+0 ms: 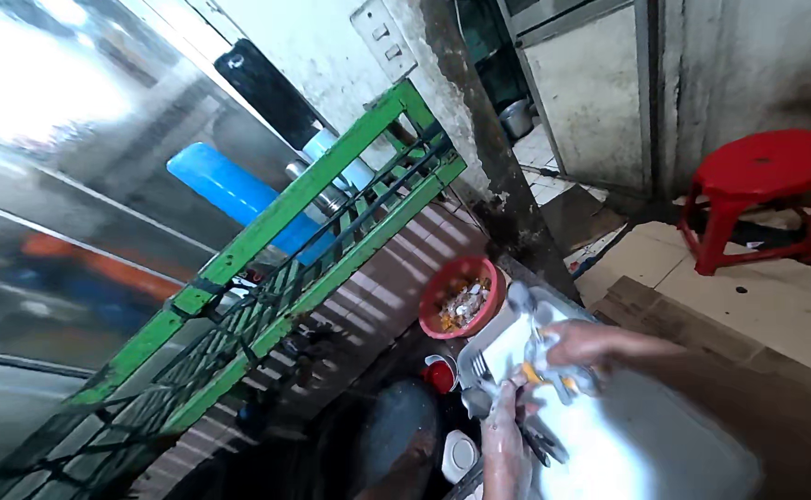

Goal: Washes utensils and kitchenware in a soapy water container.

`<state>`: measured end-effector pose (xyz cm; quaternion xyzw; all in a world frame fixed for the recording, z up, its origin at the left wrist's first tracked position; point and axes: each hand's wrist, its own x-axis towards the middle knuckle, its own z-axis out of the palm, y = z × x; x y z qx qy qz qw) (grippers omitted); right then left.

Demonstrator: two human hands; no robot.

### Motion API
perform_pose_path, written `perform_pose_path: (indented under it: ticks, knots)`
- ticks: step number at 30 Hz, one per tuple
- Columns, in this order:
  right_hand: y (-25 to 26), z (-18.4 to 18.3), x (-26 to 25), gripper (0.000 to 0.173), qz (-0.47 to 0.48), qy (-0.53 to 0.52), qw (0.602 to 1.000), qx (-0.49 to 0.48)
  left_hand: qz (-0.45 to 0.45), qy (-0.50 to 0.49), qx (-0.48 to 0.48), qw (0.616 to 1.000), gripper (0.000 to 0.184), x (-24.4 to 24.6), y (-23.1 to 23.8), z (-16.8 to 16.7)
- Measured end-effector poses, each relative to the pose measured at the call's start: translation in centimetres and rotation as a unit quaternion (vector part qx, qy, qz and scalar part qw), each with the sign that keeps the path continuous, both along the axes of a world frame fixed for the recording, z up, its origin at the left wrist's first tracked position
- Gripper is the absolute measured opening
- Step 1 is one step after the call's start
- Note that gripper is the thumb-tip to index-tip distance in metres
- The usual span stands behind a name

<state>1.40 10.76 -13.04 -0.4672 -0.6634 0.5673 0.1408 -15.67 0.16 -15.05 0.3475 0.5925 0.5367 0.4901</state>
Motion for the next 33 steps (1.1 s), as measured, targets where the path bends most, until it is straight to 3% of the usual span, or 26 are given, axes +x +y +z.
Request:
perform_pose_path:
  ticks: [2,4,6,8,9,11,14,18,23,26,28,31,33]
  knots:
    - [-0.8,0.8,-0.2,0.047,0.114,-0.093,0.989,-0.025,-0.069,-0.031,0.05,0.996,0.039,-0.1,-0.2,-0.4]
    - [-2.4,-0.3,-1.6,0.043,0.205,-0.136,0.969,-0.008,-0.106,-0.027,0.03,0.994,0.037,0.8,-0.3,-0.1]
    - [-3.8,-0.8,-2.6,0.054,0.255,-0.15,0.955,-0.005,-0.091,-0.041,-0.018,0.995,0.035,0.9,0.0,0.3]
    - [-4.7,0.0,-2.4,0.068,0.282,-0.165,0.944,-0.033,-0.043,-0.121,-0.01,0.992,0.036,-0.3,0.7,0.1]
    - [-4.7,0.0,-1.8,0.067,0.28,-0.156,0.947,-0.041,-0.024,-0.163,0.007,0.986,0.035,-1.2,1.2,0.0]
    - [-4.1,-0.2,-0.4,0.061,0.229,-0.119,0.965,-0.04,-0.008,-0.193,0.016,0.981,0.038,-2.9,1.6,0.1]
    - [-2.3,0.9,0.9,0.053,0.064,0.004,0.997,-0.046,-0.082,-0.203,-0.037,0.975,0.051,-3.2,1.0,0.6]
    - [-1.7,1.5,0.8,0.052,-0.062,0.18,0.982,-0.019,-0.199,-0.177,-0.107,0.958,0.054,-0.4,0.0,0.6]
    - [-1.5,0.7,0.6,0.057,-0.105,0.155,0.982,0.002,-0.06,-0.107,-0.132,0.984,0.025,1.0,0.1,2.1]
    - [-2.8,0.4,-0.2,0.051,-0.024,0.14,0.989,-0.034,-0.029,0.014,-0.125,0.992,0.032,1.7,0.0,2.2]
    - [-2.5,0.7,-0.2,0.053,-0.019,0.074,0.996,0.036,-0.04,0.058,-0.139,0.988,0.029,2.1,-0.3,1.9]
    - [-0.7,-0.9,0.1,0.051,-0.059,-0.003,0.981,0.187,-0.034,-0.012,-0.155,0.987,0.025,2.5,-1.0,1.3]
    - [0.4,-2.3,-0.3,0.048,-0.165,0.07,0.963,0.199,-0.021,-0.089,-0.138,0.986,0.023,2.5,-1.3,1.2]
